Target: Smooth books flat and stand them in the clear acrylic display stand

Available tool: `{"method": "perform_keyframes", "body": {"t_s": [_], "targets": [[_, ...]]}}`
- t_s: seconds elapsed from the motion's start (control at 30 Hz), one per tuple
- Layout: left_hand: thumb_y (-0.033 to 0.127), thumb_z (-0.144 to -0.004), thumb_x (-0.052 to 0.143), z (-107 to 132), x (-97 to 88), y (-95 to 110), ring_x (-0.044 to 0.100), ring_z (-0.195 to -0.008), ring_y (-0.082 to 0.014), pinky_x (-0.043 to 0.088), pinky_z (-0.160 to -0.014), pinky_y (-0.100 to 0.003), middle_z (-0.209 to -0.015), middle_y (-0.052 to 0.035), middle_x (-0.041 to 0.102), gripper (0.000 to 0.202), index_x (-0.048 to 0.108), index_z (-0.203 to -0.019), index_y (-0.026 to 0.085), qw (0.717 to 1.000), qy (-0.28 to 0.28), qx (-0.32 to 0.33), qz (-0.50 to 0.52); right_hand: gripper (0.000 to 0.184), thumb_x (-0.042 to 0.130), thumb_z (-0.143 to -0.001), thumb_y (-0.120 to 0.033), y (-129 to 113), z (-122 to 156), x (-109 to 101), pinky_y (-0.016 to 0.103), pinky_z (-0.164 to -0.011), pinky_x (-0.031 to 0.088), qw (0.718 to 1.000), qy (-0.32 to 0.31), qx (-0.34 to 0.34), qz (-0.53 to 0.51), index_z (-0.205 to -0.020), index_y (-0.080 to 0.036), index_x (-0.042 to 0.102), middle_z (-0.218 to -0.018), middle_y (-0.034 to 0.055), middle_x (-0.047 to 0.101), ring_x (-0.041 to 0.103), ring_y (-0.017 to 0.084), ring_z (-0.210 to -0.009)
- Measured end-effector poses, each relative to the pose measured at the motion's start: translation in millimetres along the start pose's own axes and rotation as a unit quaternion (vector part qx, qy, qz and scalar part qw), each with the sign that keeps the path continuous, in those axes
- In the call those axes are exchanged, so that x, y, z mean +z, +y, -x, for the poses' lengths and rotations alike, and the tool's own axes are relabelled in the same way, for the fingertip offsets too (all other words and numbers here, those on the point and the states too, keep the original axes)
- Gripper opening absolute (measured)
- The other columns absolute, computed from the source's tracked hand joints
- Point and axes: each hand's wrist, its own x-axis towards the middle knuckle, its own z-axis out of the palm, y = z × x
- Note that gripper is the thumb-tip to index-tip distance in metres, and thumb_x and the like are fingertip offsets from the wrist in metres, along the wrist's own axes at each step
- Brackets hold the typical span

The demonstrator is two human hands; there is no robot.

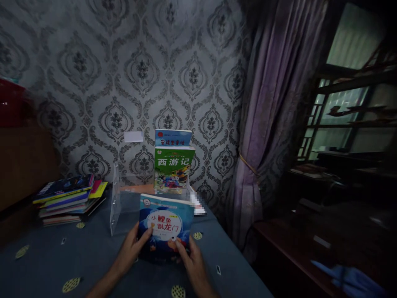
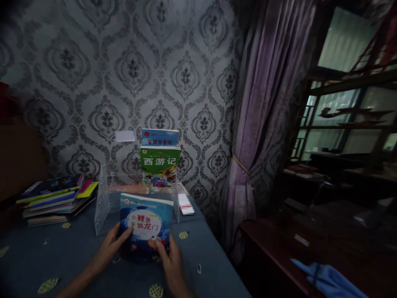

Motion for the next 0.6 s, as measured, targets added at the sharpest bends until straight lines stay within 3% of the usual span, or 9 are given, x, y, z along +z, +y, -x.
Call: {"method": "perform_keyframes", "body": {"t_s": [0.13, 0.23, 0.33, 0.47, 0.6], "targets": [[0.064, -0.076, 0.065, -8, 2.5, -4, 0.061, -0.115, -0.031, 0.049, -0.099, -0.037, -0.118, -0.0101, 0.07, 0.063, 0.066, -0.116, 0.015, 1.0, -0.01, 0.015, -0.014, 0.053, 0.065, -0.076, -0.065, -3, -2, -3, 0.032, -0.06, 0.058, 1.0, 0.01, 0.004, 0.009, -0.098, -0.018, 0.068, -0.094, 0.0086, 0.073, 0.069, 0.027, -0.083], [0.067, -0.076, 0.063, -15, 2.8, -6, 0.067, -0.094, -0.0264, 0.055, -0.071, -0.029, -0.107, -0.0092, 0.072, 0.067, 0.064, -0.118, 0.014, 0.999, -0.015, 0.004, -0.032, 0.051, 0.065, -0.076, -0.065, -5, -8, -3, 0.028, -0.051, 0.055, 1.0, 0.012, 0.0, 0.012, -0.095, -0.017, 0.068, -0.088, 0.0071, 0.072, 0.067, 0.024, -0.074], [0.07, -0.075, 0.062, -22, 4.3, -3, 0.063, -0.07, -0.0192, 0.044, -0.046, -0.021, -0.095, -0.007, 0.071, 0.071, 0.064, -0.118, 0.014, 0.998, -0.012, -0.005, -0.064, 0.051, 0.064, -0.076, -0.065, -8, -16, -4, 0.026, -0.046, 0.052, 1.0, 0.006, -0.003, 0.017, -0.091, -0.017, 0.067, -0.084, 0.0061, 0.071, 0.065, 0.022, -0.067], [0.072, -0.073, 0.062, -31, 8.8, 4, 0.052, -0.054, -0.0128, 0.037, -0.038, -0.019, -0.076, -0.0026, 0.065, 0.072, 0.066, -0.111, 0.012, 0.997, -0.005, -0.004, -0.073, 0.05, 0.061, -0.08, -0.064, -12, -27, -7, 0.024, -0.043, 0.051, 1.0, -0.014, -0.011, 0.016, -0.096, -0.016, 0.064, -0.085, 0.0048, 0.07, 0.063, 0.018, -0.062], [0.067, -0.076, 0.062, -48, 13.7, 23, 0.052, -0.052, -0.0119, 0.039, -0.038, -0.019, -0.075, -0.0016, 0.062, 0.065, 0.065, -0.109, 0.011, 0.996, -0.011, 0.028, -0.081, 0.049, 0.058, -0.084, -0.059, -21, -51, -13, 0.027, -0.047, 0.055, 0.999, -0.034, -0.033, 0.021, -0.108, -0.017, 0.061, -0.094, 0.0061, 0.07, 0.066, 0.019, -0.066]]}}
